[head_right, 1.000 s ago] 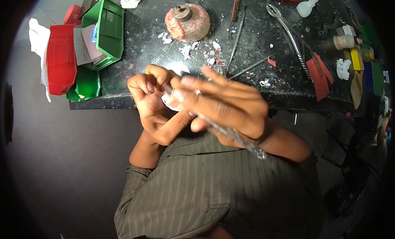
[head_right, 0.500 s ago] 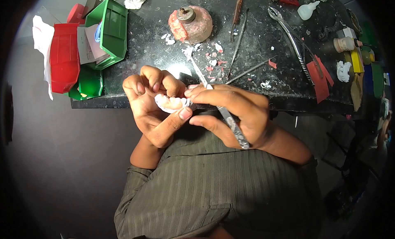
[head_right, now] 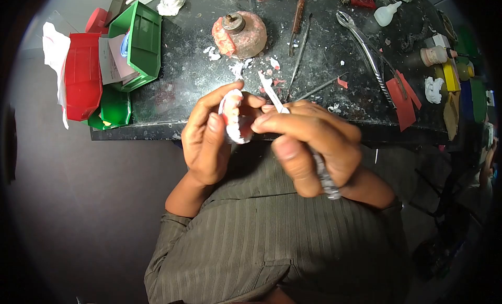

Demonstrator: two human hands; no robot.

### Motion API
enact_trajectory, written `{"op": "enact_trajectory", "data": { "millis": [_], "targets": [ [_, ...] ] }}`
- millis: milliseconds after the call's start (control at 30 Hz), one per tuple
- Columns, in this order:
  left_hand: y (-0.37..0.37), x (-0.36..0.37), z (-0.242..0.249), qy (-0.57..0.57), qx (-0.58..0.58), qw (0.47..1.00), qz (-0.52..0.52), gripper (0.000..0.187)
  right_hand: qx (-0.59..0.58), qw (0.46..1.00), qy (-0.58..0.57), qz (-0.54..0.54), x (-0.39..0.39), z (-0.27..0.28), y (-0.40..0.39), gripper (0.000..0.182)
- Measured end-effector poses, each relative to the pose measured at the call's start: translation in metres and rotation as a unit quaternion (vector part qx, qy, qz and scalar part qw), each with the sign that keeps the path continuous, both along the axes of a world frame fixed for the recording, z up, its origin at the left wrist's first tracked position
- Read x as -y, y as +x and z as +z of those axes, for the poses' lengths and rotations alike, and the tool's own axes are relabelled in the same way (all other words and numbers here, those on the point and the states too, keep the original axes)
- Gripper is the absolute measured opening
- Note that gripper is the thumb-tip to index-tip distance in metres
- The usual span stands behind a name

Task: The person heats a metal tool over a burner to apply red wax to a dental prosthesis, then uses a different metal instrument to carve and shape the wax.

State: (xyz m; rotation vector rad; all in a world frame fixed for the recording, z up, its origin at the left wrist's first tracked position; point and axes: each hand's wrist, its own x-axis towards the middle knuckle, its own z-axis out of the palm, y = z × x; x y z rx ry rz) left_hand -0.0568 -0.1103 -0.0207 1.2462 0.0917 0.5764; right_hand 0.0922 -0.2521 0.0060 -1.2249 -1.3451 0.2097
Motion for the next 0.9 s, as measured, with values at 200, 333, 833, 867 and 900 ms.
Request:
{"op": "enact_trajectory", "data": {
  "millis": [200,333,833,867,900],
  "targets": [
    [-0.002,-0.006,0.003,-0.116,-0.029,0.992,-0.033,0.057,-0.091,0.994,-0.06,-0.018,0.001,0.013,0.002,0.024],
    [-0.005,-0.007,0.006,-0.151,-0.048,0.987,-0.031,0.07,-0.032,0.997,-0.074,0.016,-0.001,0.017,0.011,0.022],
    [-0.01,-0.008,0.013,-0.097,-0.097,0.99,-0.01,0.074,0.024,0.997,-0.006,0.076,-0.012,0.003,0.004,0.024],
    [-0.011,-0.008,0.012,-0.097,-0.093,0.991,-0.011,0.073,0.024,0.997,-0.007,0.076,-0.012,0.003,0.004,0.024],
    [-0.011,-0.008,0.012,-0.097,-0.089,0.991,-0.011,0.072,0.026,0.997,-0.012,0.076,-0.012,0.004,0.004,0.023]
  ]
}}
